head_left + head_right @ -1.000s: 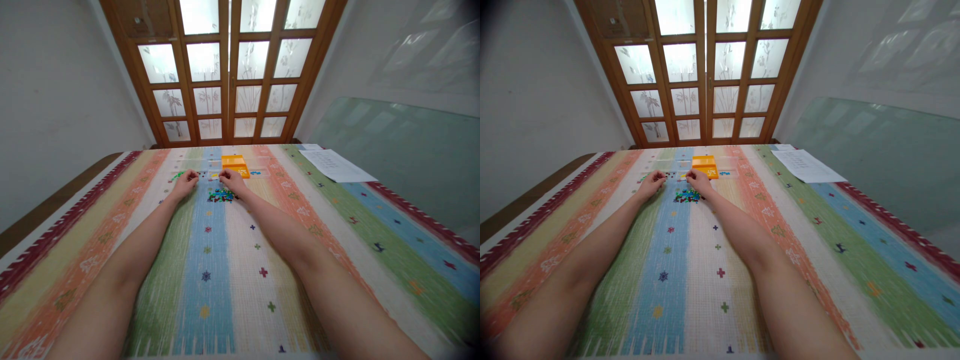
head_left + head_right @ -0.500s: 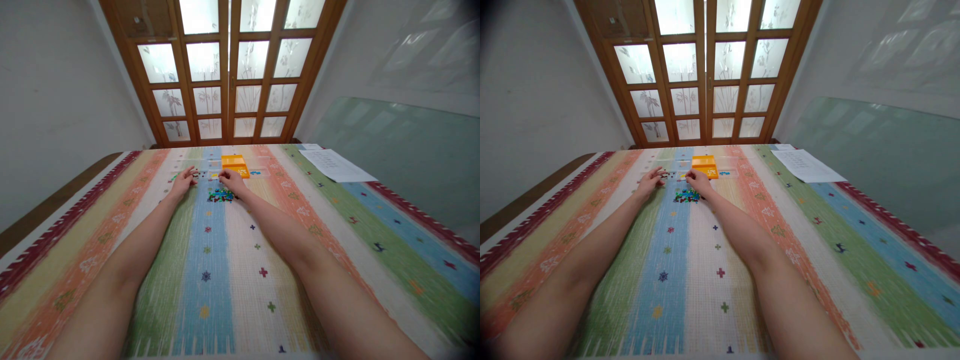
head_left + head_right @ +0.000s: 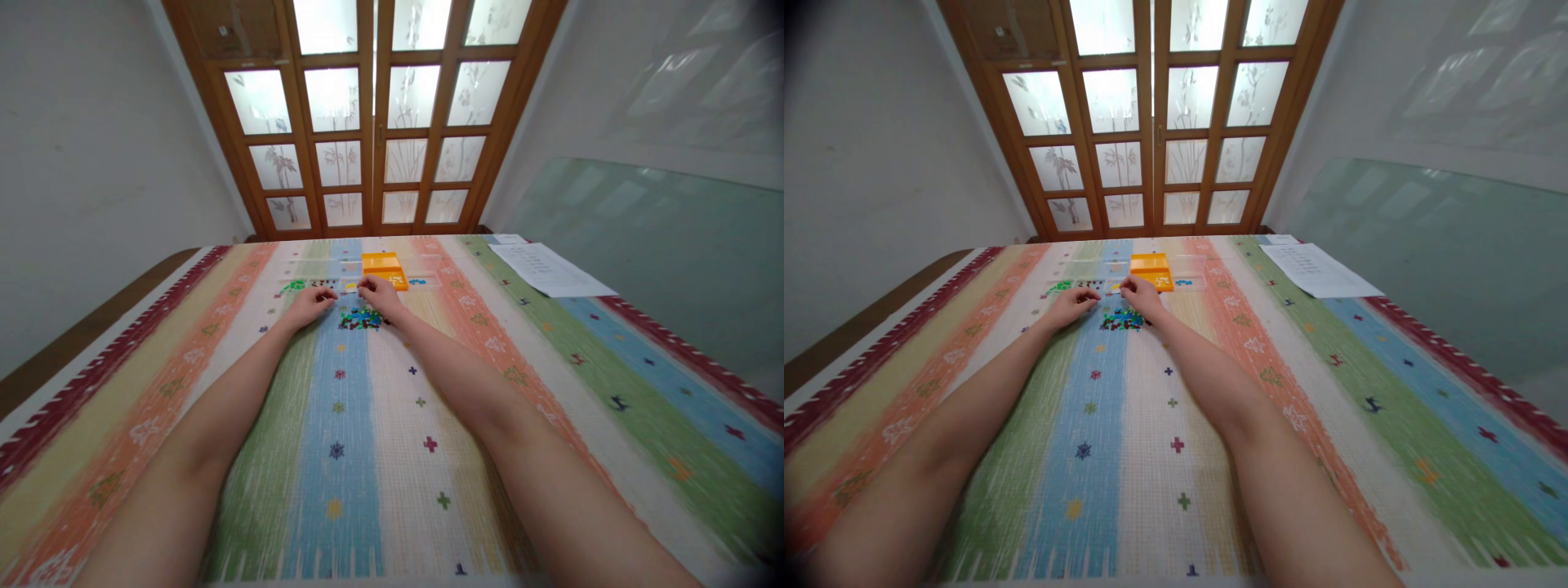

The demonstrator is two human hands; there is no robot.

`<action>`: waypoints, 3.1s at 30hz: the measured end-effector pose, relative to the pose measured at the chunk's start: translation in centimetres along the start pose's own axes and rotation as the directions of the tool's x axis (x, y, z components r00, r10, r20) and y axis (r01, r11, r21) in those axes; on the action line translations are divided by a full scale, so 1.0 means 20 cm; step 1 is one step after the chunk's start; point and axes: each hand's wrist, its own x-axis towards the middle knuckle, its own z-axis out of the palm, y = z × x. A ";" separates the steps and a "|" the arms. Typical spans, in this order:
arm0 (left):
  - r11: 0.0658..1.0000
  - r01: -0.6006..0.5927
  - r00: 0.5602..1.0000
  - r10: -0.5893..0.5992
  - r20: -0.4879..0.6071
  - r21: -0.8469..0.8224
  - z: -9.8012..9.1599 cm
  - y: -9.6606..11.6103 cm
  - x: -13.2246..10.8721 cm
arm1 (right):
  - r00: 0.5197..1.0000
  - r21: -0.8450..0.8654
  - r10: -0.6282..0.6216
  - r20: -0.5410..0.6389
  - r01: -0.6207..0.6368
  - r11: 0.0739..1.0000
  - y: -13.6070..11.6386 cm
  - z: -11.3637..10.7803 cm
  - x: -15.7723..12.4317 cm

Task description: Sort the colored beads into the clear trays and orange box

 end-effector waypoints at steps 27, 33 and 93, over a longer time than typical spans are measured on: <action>0.997 -0.079 0.997 0.079 0.025 0.013 0.01 0.00 0.00 | 1.000 0.011 0.001 -0.004 -0.001 1.000 0.02 0.01 0.00; 0.997 0.034 0.987 -0.043 -0.152 -0.067 -0.02 -0.05 0.03 | 1.000 0.009 -0.003 0.000 0.003 1.000 0.03 0.01 0.00; 0.979 -0.100 0.927 0.156 0.342 -0.177 -0.01 0.18 -0.06 | 1.000 0.014 0.013 0.010 -0.013 1.000 -0.02 0.00 -0.01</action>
